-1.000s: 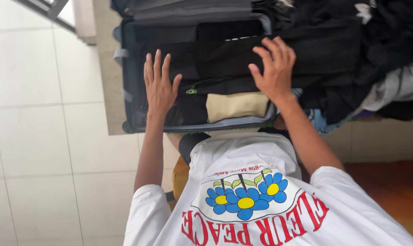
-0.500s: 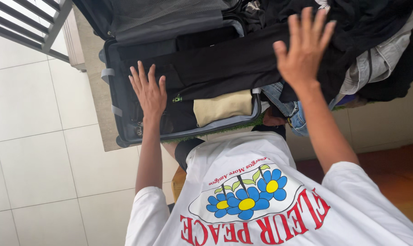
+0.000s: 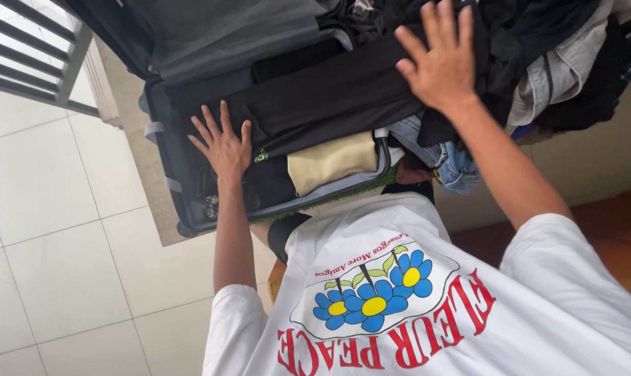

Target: The person folds a black t-shirt by hand and arranges it inside a suitcase already containing various pieces of clothing.

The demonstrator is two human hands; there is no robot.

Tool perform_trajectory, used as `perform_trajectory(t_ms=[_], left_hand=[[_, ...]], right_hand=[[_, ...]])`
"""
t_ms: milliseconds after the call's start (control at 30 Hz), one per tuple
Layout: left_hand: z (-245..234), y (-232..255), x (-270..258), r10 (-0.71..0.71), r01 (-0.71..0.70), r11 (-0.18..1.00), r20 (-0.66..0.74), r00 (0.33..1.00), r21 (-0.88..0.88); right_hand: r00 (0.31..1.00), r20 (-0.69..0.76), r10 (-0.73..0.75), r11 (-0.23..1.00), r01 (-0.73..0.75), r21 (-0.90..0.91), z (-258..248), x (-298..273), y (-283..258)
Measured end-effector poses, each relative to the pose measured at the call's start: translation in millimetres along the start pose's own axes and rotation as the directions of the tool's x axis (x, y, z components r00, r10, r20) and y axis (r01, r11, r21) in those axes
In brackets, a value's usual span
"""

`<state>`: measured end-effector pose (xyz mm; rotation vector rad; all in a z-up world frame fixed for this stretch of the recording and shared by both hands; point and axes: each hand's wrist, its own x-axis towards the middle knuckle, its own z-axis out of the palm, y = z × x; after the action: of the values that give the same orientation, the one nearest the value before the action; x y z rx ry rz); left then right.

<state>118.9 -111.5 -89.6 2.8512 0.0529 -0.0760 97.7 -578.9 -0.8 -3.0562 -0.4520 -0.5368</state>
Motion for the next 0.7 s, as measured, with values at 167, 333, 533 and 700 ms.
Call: perform_trajectory(t_ms=[167, 333, 533, 700], left_hand=[[-3.9, 1.4, -1.5, -0.004, 0.004, 1.0, -0.012, 1.0, -0.011], [-2.5, 2.3, -7.5, 0.009, -0.013, 0.999, -0.089, 0.996, -0.046], [-0.3, 1.1, -8.8, 0.021, -0.03, 0.998, -0.154, 0.988, -0.054], [-3.8, 4.7, -11.4, 0.003, -0.009, 0.999, -0.135, 0.991, -0.044]], right_hand=[[0.987, -0.102, 0.125, 0.989, -0.116, 0.088, -21.2, -11.0, 41.9], [0.9, -0.36, 0.245, 0.958, -0.167, 0.234, -36.1, -31.5, 13.5], [0.724, -0.146, 0.674, 0.712, -0.584, 0.391, -37.6, -78.0, 4.4], [0.751, -0.082, 0.655, 0.737, -0.611, 0.288, -13.5, -85.7, 25.9]])
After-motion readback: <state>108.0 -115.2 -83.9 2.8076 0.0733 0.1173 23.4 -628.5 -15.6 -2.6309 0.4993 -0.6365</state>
